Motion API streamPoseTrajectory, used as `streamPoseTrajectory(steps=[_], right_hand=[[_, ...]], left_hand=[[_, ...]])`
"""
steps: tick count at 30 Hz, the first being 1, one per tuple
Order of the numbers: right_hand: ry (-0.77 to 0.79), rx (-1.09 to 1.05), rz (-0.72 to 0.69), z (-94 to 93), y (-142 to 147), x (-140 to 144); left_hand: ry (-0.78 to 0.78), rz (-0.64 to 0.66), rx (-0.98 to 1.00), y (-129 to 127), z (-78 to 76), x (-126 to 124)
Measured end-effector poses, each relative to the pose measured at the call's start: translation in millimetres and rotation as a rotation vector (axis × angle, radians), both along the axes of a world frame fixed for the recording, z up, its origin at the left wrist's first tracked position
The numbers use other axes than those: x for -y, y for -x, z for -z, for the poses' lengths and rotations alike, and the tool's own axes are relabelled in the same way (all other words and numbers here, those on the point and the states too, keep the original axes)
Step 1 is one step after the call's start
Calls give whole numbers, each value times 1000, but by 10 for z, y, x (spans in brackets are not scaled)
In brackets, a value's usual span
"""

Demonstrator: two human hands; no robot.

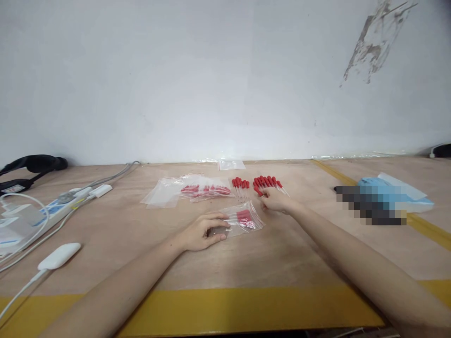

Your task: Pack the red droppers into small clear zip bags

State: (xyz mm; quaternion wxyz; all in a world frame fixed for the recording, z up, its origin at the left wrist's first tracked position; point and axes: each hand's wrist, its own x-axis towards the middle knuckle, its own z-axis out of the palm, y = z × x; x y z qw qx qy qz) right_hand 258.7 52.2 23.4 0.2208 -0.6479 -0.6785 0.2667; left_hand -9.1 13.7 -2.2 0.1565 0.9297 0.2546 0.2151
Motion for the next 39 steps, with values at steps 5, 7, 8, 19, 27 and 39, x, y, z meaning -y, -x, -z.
streamPoseTrajectory(steps=[5, 7, 8, 19, 27, 39], right_hand=[[55, -269, -132, 82, 15, 78], [58, -277, -153, 99, 62, 102], [74, -271, -152, 102, 85, 112], [-20, -420, 74, 167, -48, -1], [-224, -665, 113, 165, -297, -41], [-295, -930, 233, 402, -138, 54]], left_hand=[[18, 25, -9, -8, 2, -8], [26, 30, -8, -8, 5, -9], [28, 29, -9, -7, 7, -11], [1, 4, -52, -12, -16, -10], [17, -42, -85, 12, 14, -9], [3, -36, -82, 15, 15, -6]])
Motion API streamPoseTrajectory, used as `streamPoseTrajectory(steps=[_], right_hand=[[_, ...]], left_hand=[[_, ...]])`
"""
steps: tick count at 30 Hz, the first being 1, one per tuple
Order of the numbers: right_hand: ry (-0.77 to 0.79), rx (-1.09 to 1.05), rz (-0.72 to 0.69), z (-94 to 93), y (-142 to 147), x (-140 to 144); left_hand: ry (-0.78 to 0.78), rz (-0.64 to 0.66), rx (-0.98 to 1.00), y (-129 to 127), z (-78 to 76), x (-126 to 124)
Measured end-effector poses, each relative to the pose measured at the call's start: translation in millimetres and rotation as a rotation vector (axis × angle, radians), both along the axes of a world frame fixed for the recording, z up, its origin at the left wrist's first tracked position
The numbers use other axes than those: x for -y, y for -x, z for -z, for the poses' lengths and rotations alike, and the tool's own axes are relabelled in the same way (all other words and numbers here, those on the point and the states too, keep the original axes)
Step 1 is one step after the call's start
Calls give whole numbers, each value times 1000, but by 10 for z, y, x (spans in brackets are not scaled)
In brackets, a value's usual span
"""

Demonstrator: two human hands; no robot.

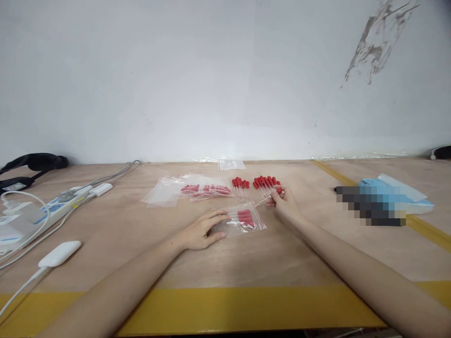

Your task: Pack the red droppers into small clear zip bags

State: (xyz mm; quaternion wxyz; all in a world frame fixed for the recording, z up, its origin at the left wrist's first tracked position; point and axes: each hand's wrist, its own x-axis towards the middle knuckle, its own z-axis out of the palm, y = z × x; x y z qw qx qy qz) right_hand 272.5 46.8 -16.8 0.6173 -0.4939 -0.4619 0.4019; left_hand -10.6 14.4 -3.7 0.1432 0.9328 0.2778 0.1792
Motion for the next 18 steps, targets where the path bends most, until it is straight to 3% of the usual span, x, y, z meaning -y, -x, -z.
streamPoseTrajectory(steps=[7, 18], right_hand=[[144, -247, -152, 30, 158, 104], [127, -348, -211, 37, 206, 197]], left_hand=[[-10, 14, -10, -14, -12, 2], [4, -15, -24, -13, -21, 15]])
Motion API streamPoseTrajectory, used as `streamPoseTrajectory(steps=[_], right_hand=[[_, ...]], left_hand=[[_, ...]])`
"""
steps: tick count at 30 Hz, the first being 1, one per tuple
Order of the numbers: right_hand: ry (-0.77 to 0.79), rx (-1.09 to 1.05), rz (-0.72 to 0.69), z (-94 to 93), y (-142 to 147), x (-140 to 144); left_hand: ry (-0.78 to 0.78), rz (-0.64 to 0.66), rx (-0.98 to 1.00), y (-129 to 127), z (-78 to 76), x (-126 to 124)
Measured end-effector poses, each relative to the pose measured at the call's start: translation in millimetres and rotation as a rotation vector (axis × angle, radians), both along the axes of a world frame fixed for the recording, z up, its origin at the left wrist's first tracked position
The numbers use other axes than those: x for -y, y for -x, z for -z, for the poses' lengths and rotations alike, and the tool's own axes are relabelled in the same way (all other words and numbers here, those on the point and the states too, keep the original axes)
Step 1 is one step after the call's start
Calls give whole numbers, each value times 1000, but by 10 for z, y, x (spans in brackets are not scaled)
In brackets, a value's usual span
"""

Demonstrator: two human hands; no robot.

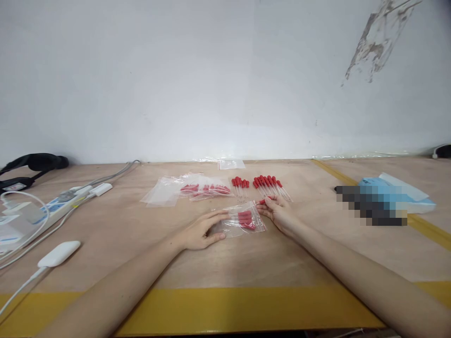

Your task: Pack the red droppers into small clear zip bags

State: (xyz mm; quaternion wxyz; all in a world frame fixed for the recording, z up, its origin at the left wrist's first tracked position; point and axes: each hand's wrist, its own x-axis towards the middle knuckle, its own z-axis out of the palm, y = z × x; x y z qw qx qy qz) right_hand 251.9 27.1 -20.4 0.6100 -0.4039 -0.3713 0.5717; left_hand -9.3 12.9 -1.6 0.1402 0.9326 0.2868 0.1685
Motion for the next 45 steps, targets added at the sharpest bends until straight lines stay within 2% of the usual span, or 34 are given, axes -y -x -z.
streamPoseTrajectory(steps=[4, 7, 11, 18, 20, 26, 29, 32, 37, 39, 41, 45], right_hand=[[8, 68, -76, 1, 35, 28], [18, 279, -171, -17, 13, 33], [24, 564, -147, -42, -42, -10], [-89, 638, -388, -60, -32, -72], [-84, 674, -376, -65, -24, -79], [-10, 642, -145, -10, -20, -119], [-12, 672, -92, 32, -7, -129], [-80, 723, -102, 63, 2, -137], [-337, 864, -286, 75, -28, -143], [-377, 906, -320, 50, -38, -127], [-301, 886, -279, 5, -41, -101], [40, 778, -133, -92, -46, -50]], left_hand=[[0, -6, 4, -8, -24, 17], [6, -12, 7, -9, -34, 19], [6, -4, 7, -7, -30, 10], [2, 10, 18, -11, -15, 5], [4, 15, 15, -11, -9, 1], [13, 31, 14, -9, 3, -4], [16, 15, 20, -10, 1, 8], [3, -28, 35, -13, -2, 20], [-10, -33, 51, -18, -3, 22], [-3, -28, 47, -18, -2, 21], [5, -21, 39, -19, -1, 19], [12, -11, 29, -20, 4, 9]])
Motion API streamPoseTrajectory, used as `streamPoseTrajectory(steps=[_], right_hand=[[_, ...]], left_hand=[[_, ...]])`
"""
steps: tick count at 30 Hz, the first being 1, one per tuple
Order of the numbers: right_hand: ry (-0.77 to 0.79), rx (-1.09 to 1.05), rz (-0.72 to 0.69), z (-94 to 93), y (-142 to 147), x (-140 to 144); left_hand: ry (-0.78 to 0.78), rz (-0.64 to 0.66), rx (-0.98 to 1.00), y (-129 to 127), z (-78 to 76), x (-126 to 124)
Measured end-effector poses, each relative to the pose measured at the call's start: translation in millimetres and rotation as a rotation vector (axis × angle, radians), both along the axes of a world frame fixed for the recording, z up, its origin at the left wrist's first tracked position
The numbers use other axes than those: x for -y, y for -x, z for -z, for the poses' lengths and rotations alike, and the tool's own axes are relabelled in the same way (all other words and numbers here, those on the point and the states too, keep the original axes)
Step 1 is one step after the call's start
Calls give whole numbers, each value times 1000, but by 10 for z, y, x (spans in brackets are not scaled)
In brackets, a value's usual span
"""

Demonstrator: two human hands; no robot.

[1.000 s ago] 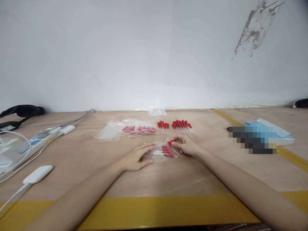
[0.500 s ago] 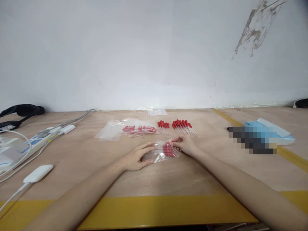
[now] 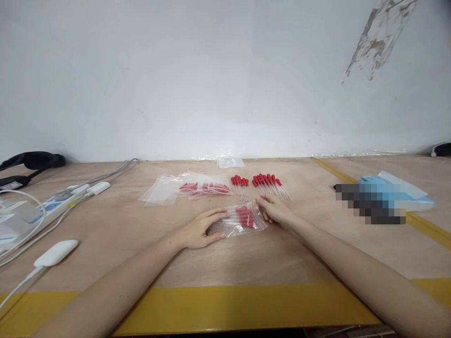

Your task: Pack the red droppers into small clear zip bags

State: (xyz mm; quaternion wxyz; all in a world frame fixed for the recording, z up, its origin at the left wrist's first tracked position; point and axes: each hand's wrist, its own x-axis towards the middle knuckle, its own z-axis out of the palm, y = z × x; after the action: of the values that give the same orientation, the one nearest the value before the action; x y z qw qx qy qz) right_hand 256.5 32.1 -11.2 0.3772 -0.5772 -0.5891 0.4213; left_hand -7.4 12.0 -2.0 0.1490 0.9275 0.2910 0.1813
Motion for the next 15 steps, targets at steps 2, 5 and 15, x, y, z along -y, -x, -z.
streamPoseTrajectory(steps=[2, 5, 15], right_hand=[[68, 28, -6, -24, -3, 12], [20, 65, -135, -21, 12, 21], [156, -480, -232, -262, -195, 108]], left_hand=[[0, 3, -1, 1, 2, -9], [-1, 10, 1, 6, 2, -16], [-180, -251, 35, 55, -26, -44]])
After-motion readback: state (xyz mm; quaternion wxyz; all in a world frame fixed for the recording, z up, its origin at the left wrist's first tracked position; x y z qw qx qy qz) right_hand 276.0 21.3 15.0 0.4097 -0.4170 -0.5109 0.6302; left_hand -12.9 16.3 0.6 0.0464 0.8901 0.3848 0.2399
